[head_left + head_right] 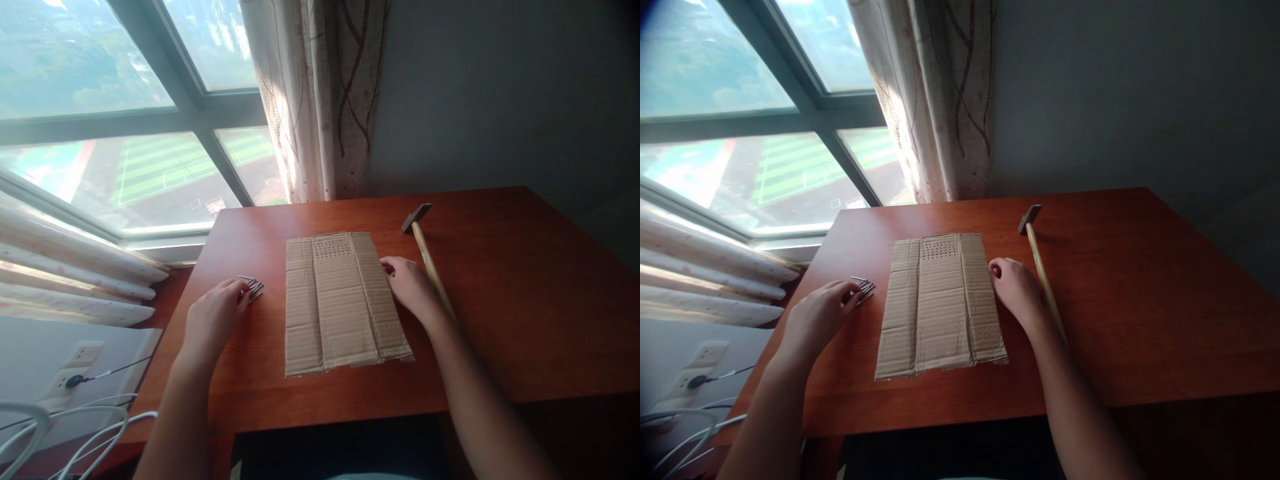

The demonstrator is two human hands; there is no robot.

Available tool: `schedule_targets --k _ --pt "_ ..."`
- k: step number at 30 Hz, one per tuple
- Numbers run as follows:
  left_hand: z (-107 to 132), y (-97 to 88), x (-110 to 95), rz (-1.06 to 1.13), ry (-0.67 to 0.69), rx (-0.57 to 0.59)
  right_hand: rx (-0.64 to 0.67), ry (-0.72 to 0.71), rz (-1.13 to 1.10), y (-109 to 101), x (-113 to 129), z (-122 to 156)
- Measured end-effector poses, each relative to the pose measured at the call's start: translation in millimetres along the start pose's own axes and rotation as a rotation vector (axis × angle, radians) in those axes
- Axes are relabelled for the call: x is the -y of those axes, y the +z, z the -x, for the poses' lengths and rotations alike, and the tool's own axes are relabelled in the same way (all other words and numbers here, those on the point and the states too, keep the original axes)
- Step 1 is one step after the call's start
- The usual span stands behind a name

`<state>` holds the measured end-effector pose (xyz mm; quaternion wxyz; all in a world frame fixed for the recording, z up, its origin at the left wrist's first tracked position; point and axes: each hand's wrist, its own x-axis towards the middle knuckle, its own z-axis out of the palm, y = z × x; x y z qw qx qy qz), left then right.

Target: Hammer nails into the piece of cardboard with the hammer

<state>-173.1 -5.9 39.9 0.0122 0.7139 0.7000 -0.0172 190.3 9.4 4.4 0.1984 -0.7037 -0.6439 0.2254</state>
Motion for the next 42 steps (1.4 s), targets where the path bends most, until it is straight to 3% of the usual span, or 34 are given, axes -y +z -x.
schedule_targets --k 10,19,25,33,42 --pt "-14 3.8 7 -0.027 -0.007 -0.117 -0.005 -0.003 -0.013 1 0 1" --pt "-32 7.4 14 -0.031 0.019 -0.047 -0.003 0.001 -0.01 0 0 1" --pt "-32 9.5 17 -0.02 0.024 -0.06 0.004 0.012 0.003 -1 1 0" --pt "-25 2.7 24 -0.032 -0.116 -0.038 0.0 0.005 -0.014 -1 1 0" --pt "-21 8.7 25 0.112 -0.068 -0.053 0.002 0.005 -0.01 -1 1 1"
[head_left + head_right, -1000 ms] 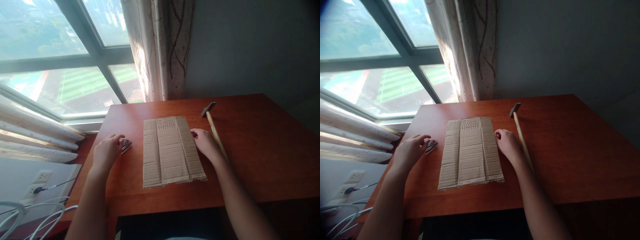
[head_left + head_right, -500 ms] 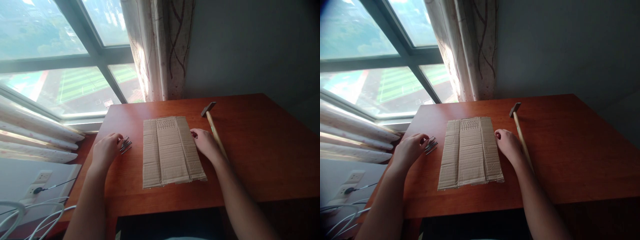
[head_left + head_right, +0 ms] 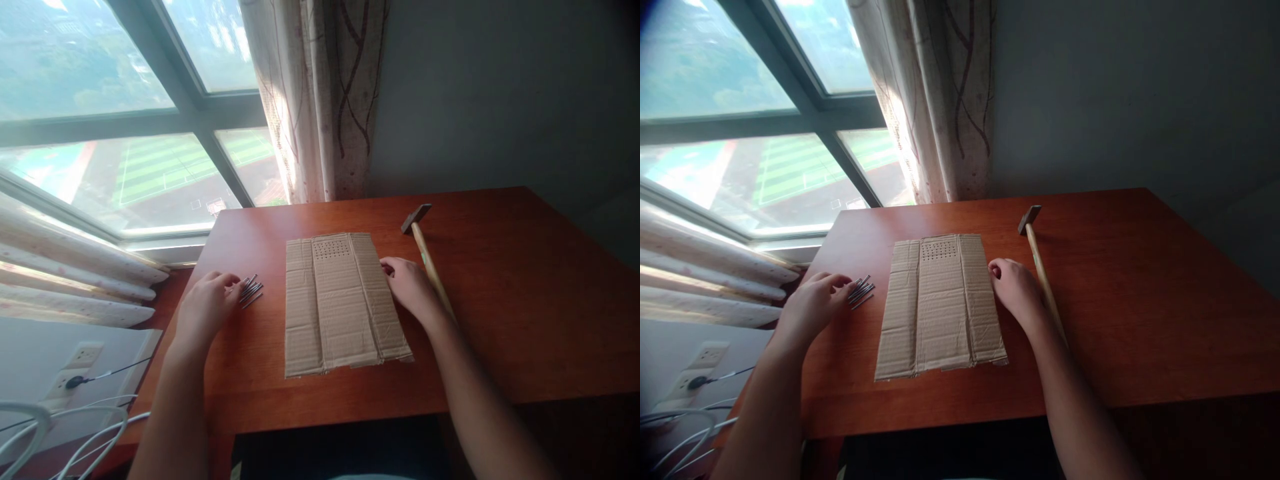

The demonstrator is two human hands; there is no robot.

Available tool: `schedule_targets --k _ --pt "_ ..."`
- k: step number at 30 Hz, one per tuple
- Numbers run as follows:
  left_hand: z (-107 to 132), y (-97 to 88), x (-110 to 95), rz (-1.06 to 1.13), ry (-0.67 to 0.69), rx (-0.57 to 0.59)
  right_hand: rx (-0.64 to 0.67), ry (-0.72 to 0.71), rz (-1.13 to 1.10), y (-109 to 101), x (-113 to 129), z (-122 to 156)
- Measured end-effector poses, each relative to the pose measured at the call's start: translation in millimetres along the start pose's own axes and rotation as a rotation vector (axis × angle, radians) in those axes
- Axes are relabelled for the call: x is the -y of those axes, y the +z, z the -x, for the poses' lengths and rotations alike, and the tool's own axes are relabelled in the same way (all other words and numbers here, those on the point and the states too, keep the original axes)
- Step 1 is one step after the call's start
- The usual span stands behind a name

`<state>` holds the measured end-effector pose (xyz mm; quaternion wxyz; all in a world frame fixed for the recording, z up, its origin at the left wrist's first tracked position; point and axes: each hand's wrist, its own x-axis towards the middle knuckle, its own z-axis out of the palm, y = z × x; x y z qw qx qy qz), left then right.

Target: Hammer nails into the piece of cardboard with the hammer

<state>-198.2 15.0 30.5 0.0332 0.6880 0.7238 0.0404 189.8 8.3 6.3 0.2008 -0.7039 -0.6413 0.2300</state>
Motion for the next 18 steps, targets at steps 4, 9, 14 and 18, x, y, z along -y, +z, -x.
schedule_targets --k 4,9,14,18 --pt "8 3.3 2 0.08 0.046 0.009 0.005 0.002 0.014 0 0 0" --pt "14 10.2 10 0.087 0.147 0.012 0.015 0.012 0.027 -1 1 0" --pt "16 12.4 10 0.112 0.185 0.011 0.014 0.006 0.017 -2 3 0" --pt "15 8.1 2 0.116 0.187 -0.009 0.022 0.011 0.009 -1 2 -1"
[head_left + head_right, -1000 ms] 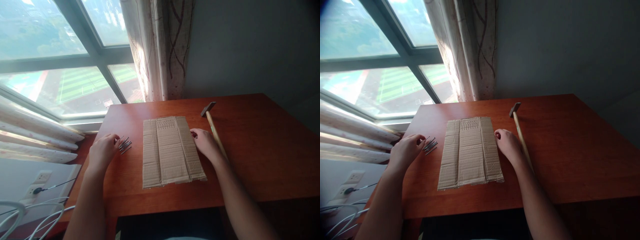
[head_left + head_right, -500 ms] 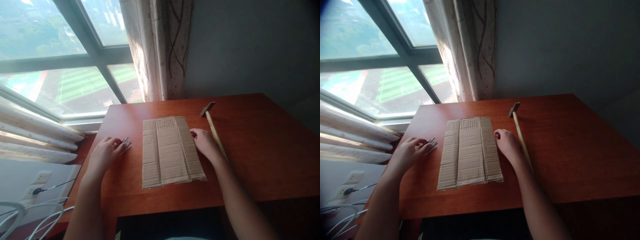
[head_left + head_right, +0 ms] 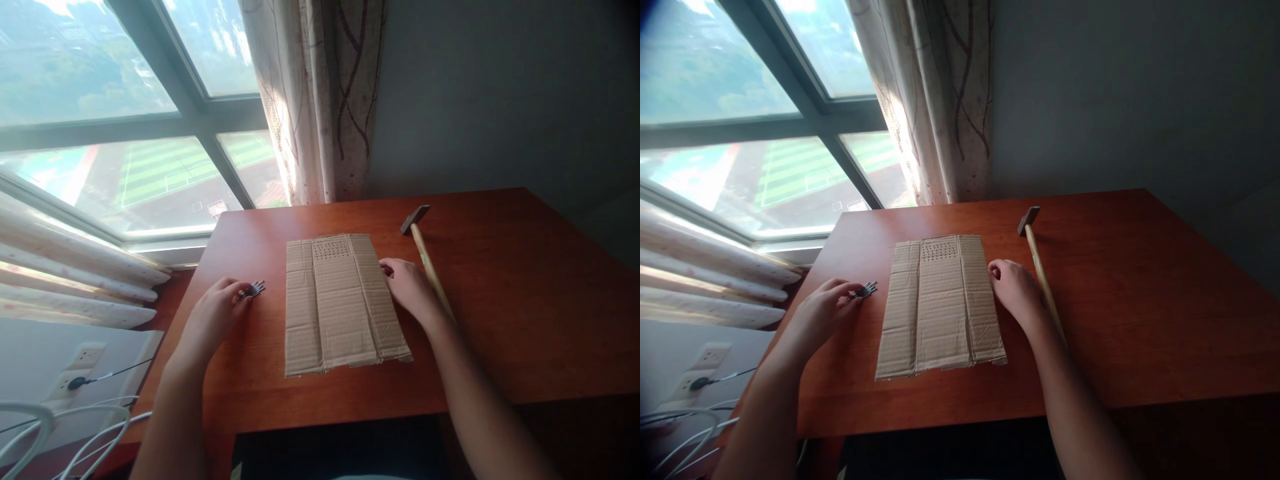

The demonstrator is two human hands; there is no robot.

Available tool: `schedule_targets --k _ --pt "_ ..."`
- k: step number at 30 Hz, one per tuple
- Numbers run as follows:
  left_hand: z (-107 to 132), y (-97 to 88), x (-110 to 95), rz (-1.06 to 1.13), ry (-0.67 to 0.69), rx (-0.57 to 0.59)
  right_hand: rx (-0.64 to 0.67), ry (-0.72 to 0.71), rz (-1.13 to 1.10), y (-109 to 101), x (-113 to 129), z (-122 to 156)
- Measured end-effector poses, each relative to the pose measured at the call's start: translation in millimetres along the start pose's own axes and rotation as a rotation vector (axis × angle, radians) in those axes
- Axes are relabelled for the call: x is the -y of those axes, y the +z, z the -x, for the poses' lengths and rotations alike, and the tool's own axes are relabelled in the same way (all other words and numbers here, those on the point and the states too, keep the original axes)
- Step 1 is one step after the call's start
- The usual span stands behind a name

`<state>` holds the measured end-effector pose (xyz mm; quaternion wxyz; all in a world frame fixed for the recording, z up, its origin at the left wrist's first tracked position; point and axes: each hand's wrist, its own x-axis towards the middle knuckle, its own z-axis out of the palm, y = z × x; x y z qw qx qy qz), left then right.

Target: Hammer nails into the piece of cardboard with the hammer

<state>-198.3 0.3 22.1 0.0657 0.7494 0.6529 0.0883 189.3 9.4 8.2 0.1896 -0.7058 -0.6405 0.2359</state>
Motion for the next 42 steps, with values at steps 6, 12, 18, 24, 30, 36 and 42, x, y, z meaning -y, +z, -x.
schedule_targets --k 6,12,18,24,30,36,42 --pt "-7 0.4 -3 -0.002 0.003 0.006 0.002 -0.009 -0.012 1 0 0" --pt "-17 3.2 -1 -0.076 0.022 -0.009 -0.002 -0.007 -0.013 0 1 1" --pt "-21 1.7 -7 -0.067 -0.002 -0.006 0.009 -0.016 -0.011 1 -1 -1" --pt "-18 -0.4 -11 -0.032 0.013 0.002 0.005 -0.027 -0.01 1 -1 -1" --pt "-17 -0.9 -10 -0.022 0.017 -0.016 0.016 -0.017 -0.009 1 0 0" --pt "-15 0.8 -8 -0.015 0.028 -0.028 0.017 -0.021 -0.013 1 -1 0" --pt "-15 3.3 -4 -0.027 0.021 -0.035 0.021 -0.018 -0.007 0 0 0"
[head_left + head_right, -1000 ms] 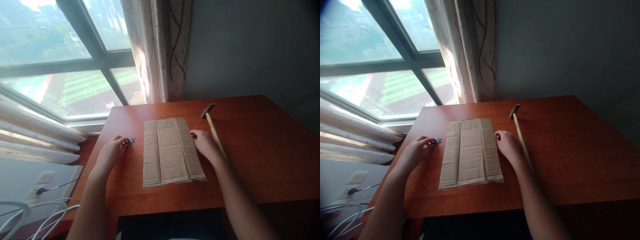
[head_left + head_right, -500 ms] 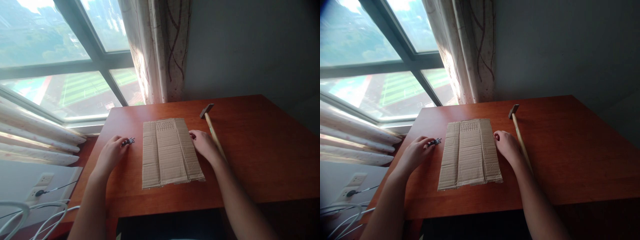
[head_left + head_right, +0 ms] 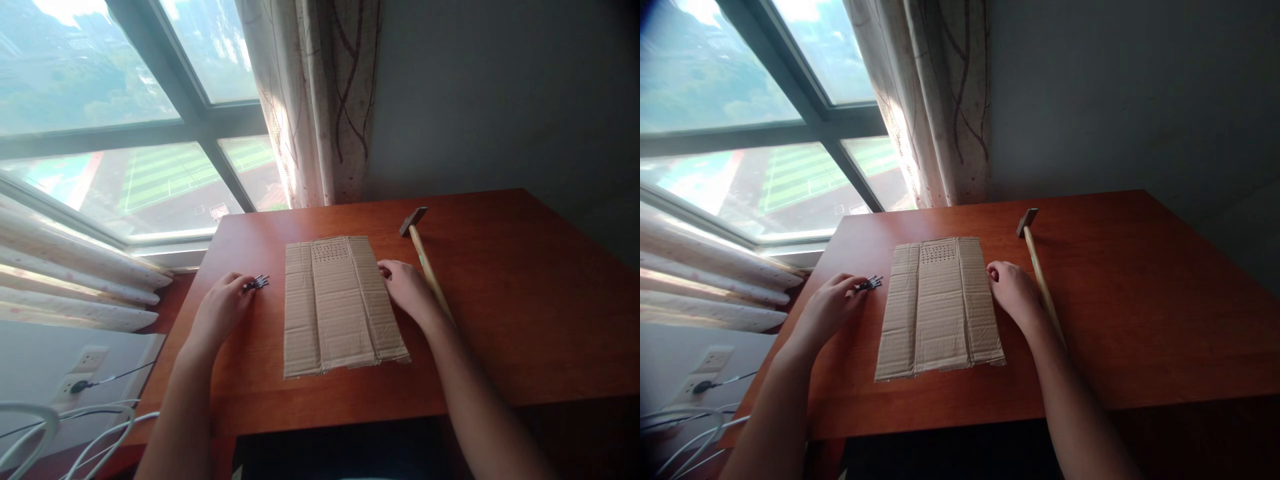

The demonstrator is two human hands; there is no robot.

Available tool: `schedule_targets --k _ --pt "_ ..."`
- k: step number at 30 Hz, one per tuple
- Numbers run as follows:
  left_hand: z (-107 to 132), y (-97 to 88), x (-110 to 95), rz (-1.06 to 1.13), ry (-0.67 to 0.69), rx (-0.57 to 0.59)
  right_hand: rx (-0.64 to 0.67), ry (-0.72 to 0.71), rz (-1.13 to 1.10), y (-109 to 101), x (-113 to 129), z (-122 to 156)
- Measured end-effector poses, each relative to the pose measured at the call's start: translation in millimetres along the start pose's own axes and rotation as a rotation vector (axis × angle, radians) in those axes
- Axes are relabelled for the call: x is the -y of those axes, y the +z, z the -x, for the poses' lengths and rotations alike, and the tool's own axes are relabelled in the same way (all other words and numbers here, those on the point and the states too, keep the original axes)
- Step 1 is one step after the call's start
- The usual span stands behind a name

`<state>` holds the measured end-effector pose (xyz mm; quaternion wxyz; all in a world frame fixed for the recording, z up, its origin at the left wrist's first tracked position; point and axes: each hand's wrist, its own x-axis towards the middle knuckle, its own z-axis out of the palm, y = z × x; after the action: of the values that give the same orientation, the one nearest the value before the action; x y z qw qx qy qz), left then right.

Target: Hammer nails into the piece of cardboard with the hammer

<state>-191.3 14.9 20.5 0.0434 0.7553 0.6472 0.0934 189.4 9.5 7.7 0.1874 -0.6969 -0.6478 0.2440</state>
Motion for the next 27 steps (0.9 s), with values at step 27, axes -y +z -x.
schedule_targets --k 27 --pt "7 10.4 -28 -0.262 -0.02 -0.081 -0.009 -0.016 -0.005 1 -2 0"
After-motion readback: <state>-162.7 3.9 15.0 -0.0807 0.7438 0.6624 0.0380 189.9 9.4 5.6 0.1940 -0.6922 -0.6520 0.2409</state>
